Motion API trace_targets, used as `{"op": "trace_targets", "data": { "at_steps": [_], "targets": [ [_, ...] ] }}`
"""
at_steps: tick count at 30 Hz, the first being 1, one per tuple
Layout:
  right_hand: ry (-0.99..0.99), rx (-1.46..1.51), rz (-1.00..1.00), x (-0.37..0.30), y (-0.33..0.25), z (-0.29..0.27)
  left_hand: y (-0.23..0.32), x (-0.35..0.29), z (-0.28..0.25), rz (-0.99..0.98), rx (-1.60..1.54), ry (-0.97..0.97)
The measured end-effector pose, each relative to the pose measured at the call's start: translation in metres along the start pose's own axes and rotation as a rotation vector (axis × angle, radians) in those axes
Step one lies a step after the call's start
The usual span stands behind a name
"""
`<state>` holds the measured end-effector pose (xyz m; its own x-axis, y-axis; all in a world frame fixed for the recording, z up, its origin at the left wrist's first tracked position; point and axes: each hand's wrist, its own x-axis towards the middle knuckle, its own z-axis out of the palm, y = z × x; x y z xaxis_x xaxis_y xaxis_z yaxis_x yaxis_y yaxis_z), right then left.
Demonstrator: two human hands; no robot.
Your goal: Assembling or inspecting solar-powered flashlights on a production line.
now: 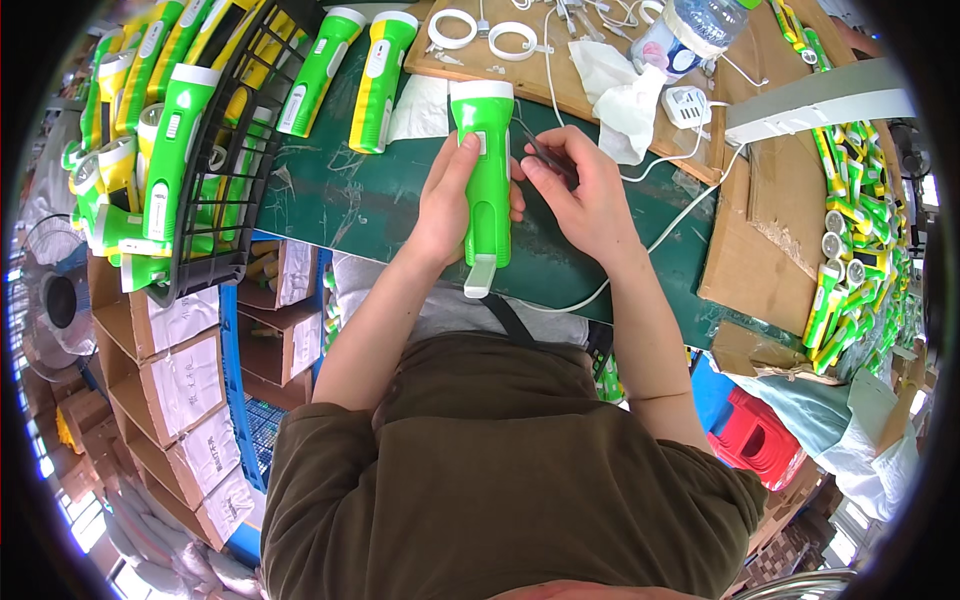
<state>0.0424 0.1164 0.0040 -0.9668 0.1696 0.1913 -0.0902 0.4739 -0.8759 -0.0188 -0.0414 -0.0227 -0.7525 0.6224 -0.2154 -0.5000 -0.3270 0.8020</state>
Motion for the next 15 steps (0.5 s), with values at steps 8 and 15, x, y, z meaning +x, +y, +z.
{"op": "trace_targets", "data": {
  "at_steps": [8, 15],
  "targets": [
    [-0.043, -0.05, -0.052, -0.001, -0.001, 0.0, -0.009, 0.002, -0.009, 0.12, 0.015, -0.107],
    [-0.09, -0.081, -0.07, -0.001, 0.0, 0.001, -0.002, 0.0, -0.003, 0.074, 0.047, -0.046]
  ]
}}
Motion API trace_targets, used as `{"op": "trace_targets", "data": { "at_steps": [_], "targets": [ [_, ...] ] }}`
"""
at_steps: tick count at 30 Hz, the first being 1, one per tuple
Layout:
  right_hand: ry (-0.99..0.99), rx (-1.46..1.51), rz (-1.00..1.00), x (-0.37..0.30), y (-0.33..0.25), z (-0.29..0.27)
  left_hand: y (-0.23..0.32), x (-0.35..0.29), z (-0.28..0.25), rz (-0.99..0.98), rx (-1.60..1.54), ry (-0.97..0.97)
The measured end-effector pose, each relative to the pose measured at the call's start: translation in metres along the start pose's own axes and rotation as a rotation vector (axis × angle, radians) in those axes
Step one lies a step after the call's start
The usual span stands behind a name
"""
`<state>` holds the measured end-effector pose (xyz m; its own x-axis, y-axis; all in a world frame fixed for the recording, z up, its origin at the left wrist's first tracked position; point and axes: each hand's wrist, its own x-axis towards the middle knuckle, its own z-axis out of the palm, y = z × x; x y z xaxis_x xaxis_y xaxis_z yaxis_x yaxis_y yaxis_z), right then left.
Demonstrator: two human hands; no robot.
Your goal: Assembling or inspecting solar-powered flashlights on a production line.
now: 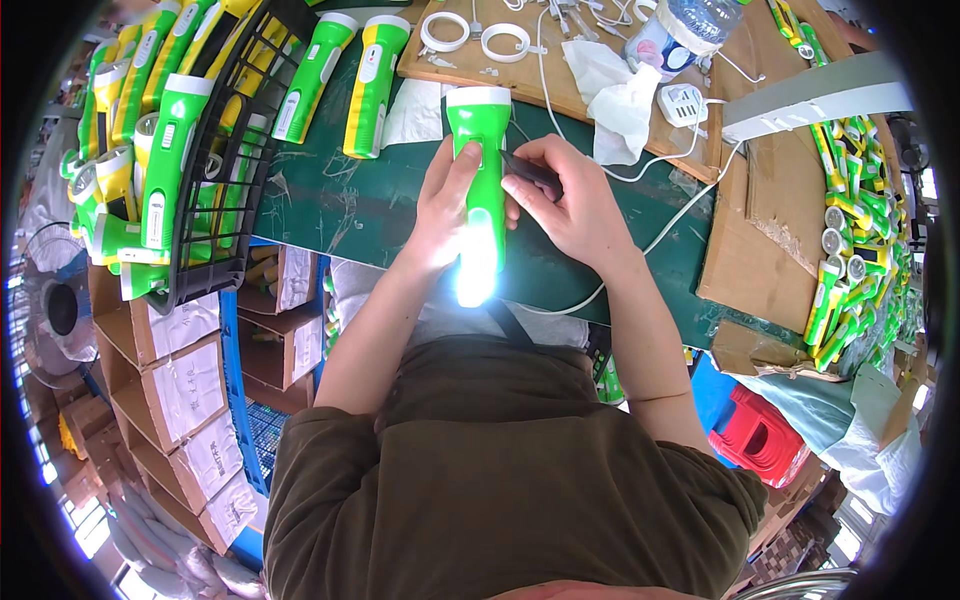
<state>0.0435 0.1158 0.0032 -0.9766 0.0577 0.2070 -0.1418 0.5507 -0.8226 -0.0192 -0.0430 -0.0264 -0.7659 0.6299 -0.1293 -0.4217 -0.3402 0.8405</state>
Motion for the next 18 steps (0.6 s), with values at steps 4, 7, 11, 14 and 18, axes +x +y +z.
{"op": "trace_targets", "data": {
  "at_steps": [4, 7, 11, 14, 18],
  "targets": [
    [-0.031, 0.001, 0.05, -0.001, -0.003, -0.002, 0.006, -0.001, 0.004, -0.041, 0.082, 0.022],
    [-0.04, -0.017, 0.048, 0.0, -0.003, -0.003, 0.004, -0.001, 0.005, -0.039, 0.072, 0.041],
    [-0.026, 0.014, 0.035, 0.0, -0.002, 0.001, 0.008, -0.002, 0.008, -0.061, 0.061, 0.094],
    [-0.021, 0.069, 0.053, -0.001, 0.004, 0.005, 0.001, 0.0, 0.002, -0.044, 0.032, 0.035],
    [-0.018, 0.054, 0.075, 0.001, 0.002, 0.002, -0.004, 0.001, -0.002, -0.015, -0.038, -0.034]
  ]
}}
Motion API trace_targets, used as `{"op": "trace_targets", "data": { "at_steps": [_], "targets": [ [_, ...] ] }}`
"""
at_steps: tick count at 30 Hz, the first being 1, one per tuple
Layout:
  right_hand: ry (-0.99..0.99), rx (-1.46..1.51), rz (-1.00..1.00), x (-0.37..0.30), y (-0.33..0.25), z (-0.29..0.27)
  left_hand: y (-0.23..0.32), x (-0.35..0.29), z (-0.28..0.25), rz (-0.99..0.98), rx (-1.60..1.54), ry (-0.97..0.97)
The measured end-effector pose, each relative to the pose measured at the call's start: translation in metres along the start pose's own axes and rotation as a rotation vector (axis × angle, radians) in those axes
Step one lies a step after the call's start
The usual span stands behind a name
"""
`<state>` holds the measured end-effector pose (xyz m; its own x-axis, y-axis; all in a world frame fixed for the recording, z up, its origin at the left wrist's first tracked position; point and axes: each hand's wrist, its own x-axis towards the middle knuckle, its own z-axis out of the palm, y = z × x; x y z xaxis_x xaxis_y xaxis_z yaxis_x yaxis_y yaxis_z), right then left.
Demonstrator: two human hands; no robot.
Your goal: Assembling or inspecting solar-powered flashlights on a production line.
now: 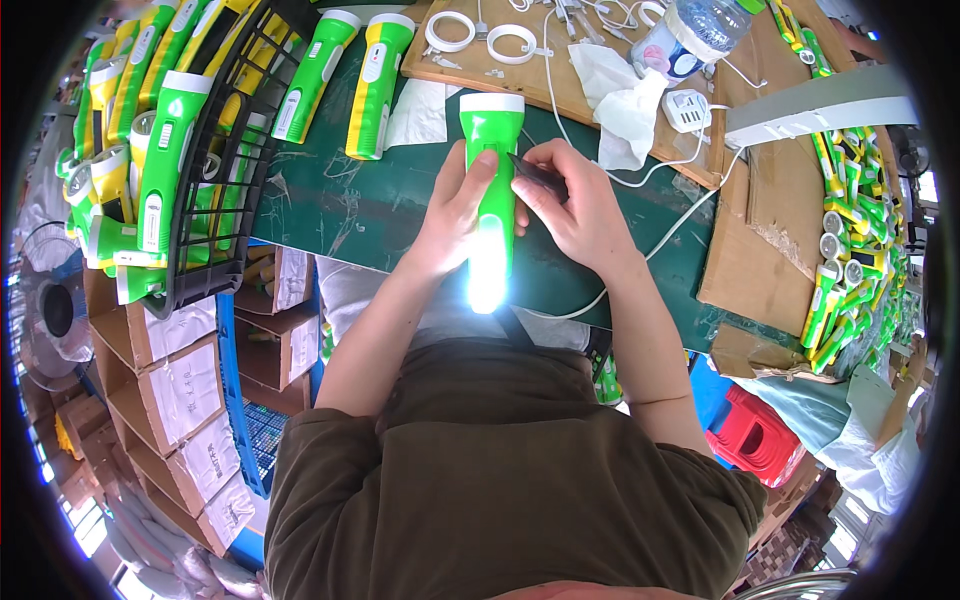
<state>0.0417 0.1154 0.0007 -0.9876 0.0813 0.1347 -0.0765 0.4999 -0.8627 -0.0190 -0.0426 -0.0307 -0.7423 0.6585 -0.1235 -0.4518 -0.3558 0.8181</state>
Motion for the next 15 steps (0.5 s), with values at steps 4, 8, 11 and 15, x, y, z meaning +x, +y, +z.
{"op": "trace_targets", "data": {
  "at_steps": [4, 8, 11, 15],
  "targets": [
    [0.026, -0.039, -0.038, 0.001, 0.0015, 0.0005, -0.0007, 0.0006, 0.0016, 0.016, 0.029, -0.005],
    [0.012, 0.008, -0.025, 0.0017, -0.0038, 0.0008, -0.0009, 0.0016, -0.0003, 0.029, 0.005, -0.005],
    [0.01, 0.04, 0.004, 0.0012, 0.0007, 0.0029, -0.0037, 0.001, -0.0011, 0.029, -0.004, -0.026],
    [0.013, 0.04, 0.012, 0.002, -0.001, 0.0023, -0.0005, 0.0011, 0.0018, 0.018, -0.071, -0.015]
  ]
}}
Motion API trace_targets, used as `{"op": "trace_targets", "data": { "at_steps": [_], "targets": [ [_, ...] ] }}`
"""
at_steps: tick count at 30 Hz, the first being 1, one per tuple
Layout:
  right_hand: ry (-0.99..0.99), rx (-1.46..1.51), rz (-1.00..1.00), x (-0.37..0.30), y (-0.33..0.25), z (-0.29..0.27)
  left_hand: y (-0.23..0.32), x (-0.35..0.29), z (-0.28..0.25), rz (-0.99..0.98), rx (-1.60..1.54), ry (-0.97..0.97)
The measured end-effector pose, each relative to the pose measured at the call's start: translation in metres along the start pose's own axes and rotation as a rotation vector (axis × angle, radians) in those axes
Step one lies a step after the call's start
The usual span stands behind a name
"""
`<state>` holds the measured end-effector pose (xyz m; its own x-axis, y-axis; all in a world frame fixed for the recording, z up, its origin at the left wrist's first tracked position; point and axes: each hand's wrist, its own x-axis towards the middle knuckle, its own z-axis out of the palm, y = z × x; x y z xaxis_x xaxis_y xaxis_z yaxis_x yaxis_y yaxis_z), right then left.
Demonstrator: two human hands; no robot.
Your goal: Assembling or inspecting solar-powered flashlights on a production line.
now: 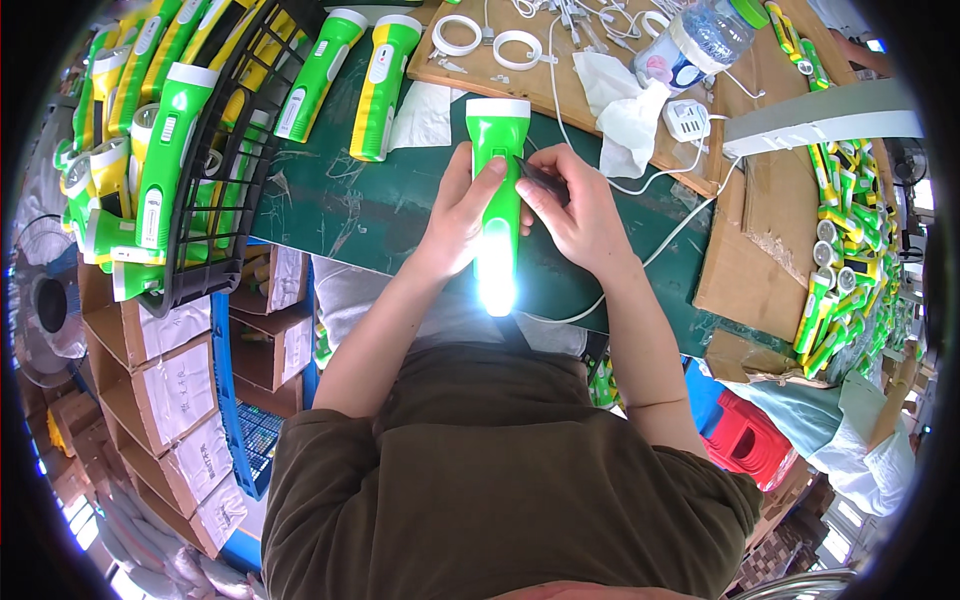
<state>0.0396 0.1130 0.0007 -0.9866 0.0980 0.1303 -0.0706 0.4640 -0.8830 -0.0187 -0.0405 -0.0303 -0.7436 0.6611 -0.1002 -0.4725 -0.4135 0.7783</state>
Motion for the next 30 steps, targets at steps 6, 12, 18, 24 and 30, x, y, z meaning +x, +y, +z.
{"op": "trace_targets", "data": {
  "at_steps": [6, 12, 18, 24, 30],
  "targets": [
    [-0.034, 0.011, 0.028, -0.001, 0.0, 0.003, -0.003, -0.003, -0.003, 0.004, 0.043, -0.023],
    [-0.095, -0.022, 0.115, 0.002, -0.002, 0.005, 0.001, -0.001, -0.001, 0.006, -0.019, 0.0],
    [-0.09, 0.004, 0.085, 0.0, 0.003, 0.009, 0.001, -0.002, -0.001, 0.001, -0.029, 0.004],
    [-0.046, 0.042, 0.068, 0.002, 0.015, 0.012, -0.002, 0.001, -0.003, 0.04, -0.017, 0.008],
    [0.177, 0.139, -0.036, 0.007, 0.03, 0.015, 0.004, 0.009, -0.011, -0.131, -0.18, -0.02]
  ]
}}
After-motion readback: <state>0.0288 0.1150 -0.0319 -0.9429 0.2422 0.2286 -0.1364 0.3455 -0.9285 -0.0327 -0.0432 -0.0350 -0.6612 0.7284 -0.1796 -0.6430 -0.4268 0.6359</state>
